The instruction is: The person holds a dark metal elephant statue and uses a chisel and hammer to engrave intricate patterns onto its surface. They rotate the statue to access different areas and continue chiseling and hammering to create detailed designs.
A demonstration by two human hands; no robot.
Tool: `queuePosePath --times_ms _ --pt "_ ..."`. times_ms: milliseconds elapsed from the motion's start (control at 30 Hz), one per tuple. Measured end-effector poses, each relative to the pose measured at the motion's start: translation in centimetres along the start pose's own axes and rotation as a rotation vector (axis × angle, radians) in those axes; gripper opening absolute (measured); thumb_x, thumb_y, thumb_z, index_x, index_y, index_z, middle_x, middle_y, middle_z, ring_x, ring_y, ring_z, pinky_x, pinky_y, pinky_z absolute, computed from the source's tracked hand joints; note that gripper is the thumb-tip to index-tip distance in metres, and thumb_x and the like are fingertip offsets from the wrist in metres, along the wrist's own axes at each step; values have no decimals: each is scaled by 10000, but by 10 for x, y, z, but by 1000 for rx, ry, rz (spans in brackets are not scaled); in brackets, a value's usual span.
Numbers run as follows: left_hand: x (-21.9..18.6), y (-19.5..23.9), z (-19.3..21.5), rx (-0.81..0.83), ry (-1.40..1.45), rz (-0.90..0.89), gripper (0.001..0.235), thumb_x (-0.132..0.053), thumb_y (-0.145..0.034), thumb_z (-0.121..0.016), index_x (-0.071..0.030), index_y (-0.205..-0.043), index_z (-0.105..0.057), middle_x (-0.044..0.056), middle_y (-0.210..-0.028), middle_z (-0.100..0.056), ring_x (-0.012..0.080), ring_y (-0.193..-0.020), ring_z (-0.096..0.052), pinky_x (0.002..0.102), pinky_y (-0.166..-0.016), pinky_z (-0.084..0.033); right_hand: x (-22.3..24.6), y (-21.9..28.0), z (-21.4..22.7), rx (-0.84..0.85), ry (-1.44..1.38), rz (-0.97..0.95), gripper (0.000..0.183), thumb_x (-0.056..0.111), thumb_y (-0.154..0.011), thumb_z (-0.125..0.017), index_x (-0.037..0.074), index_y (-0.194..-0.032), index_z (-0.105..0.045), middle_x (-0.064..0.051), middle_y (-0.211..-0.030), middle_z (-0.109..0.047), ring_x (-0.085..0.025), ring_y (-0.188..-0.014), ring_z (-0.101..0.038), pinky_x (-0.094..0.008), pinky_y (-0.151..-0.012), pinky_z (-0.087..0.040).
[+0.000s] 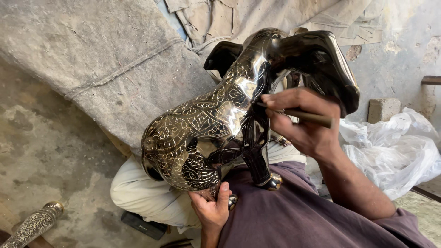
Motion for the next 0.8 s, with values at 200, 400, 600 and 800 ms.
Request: queuePosePath --times_ms 200,400,600,800 --pt "0 0 0 -5 30 -6 568 -215 -876 -783 95 -1194 -429 124 -827 -716 176 -595 -750 291 -540 -642 10 -7 0 38 86 -45 138 -22 -903 -767 -20 -1024 -701 -152 -1084 -744 -215 -1066 -762 -275 -876 -628" --pt "2 0 1 14 26 -17 552 -207 -882 -784 99 -1171 -426 124 -846 -718 173 -604 -758 284 -534 -647 16 -13 1 62 167 -26 165 -26 -877 -790 -24 -1019 -708 -145 -1050 -747 -191 -979 -759 -280 -840 -617" --pt "1 -1 2 29 4 -84 569 -209 -899 -770 107 -1192 -400 117 -893 -706 161 -625 -759 270 -540 -651 21 -17 4 129 137 -5 138 10 -873 -779 -11 -993 -714 -144 -1005 -757 -197 -930 -772 -272 -786 -633" --pt "2 -2 2 30 46 -75 572 -206 -902 -761 112 -1209 -399 118 -872 -702 160 -604 -748 272 -531 -646 21 -14 7 159 113 -24 111 18 -897 -767 -11 -987 -708 -140 -996 -753 -220 -991 -783 -299 -862 -648"
Point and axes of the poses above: each hand's wrist, its own y-axis away from the middle knuckle, its own z-axis out of the back of the hand, x = y × z, the point moved 1 cm from there along -y, towards the middle knuckle
